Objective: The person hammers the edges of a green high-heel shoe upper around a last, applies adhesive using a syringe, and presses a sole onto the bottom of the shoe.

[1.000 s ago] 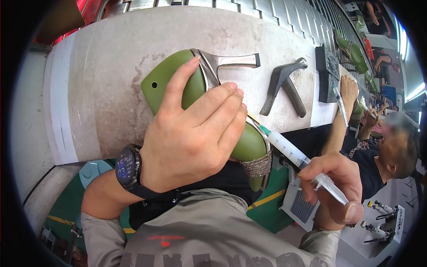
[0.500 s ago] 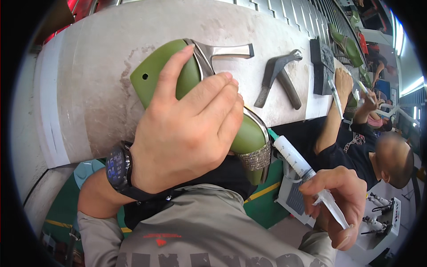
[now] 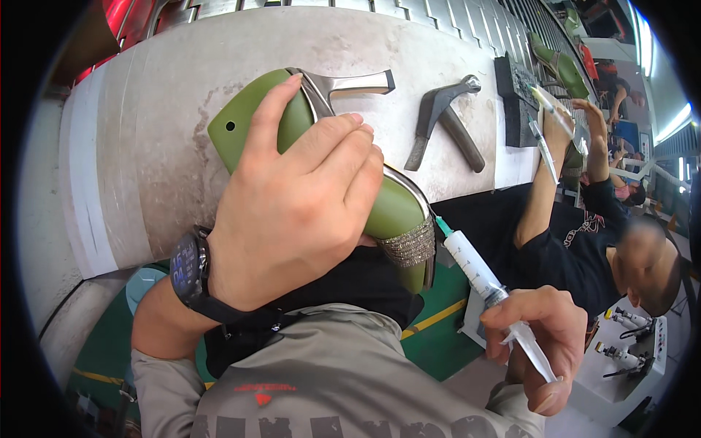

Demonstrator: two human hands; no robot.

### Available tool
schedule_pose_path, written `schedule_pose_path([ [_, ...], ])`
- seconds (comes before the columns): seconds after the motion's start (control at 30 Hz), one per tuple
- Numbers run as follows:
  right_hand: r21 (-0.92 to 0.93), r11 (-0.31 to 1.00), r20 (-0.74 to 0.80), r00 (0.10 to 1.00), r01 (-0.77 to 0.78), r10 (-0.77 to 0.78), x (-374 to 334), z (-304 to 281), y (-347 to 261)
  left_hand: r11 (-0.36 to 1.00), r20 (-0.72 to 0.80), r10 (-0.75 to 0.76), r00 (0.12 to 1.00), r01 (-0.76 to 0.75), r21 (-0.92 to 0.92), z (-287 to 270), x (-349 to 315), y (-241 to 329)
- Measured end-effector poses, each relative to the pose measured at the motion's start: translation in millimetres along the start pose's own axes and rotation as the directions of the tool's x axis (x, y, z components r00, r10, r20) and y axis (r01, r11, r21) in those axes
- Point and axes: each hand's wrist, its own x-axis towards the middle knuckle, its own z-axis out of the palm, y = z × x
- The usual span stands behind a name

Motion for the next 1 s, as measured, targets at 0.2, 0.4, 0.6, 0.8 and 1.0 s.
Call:
schedule_pose_path([
  [0.2, 0.018, 0.999, -0.056, 0.998, 0.04, -0.039, -13, 2, 12, 1.0, 0.04, 0.008, 0.999, -0.008, -0.005, -5, 4, 1],
  [0.4, 0.083, 0.989, -0.036, 0.992, 0.125, -0.123, -19, 4, 30, 1.0, 0.063, 0.016, 0.998, -0.015, -0.008, -8, 4, 1],
  [0.6, 0.115, 0.985, -0.091, 0.988, 0.132, -0.122, -29, 6, 35, 1.0, 0.057, 0.026, 0.998, -0.025, -0.018, -8, 8, 3],
  [0.8, 0.172, 0.964, -0.042, 0.979, 0.203, -0.199, -29, 0, 50, 0.999, 0.058, 0.035, 0.998, -0.035, 0.002, -9, 5, 2],
  [1.0, 0.195, 0.963, -0.06, 0.982, 0.188, -0.18, -38, 3, 50, 0.998, 0.063, 0.045, 0.997, -0.047, 0.031, -8, 6, 1],
])
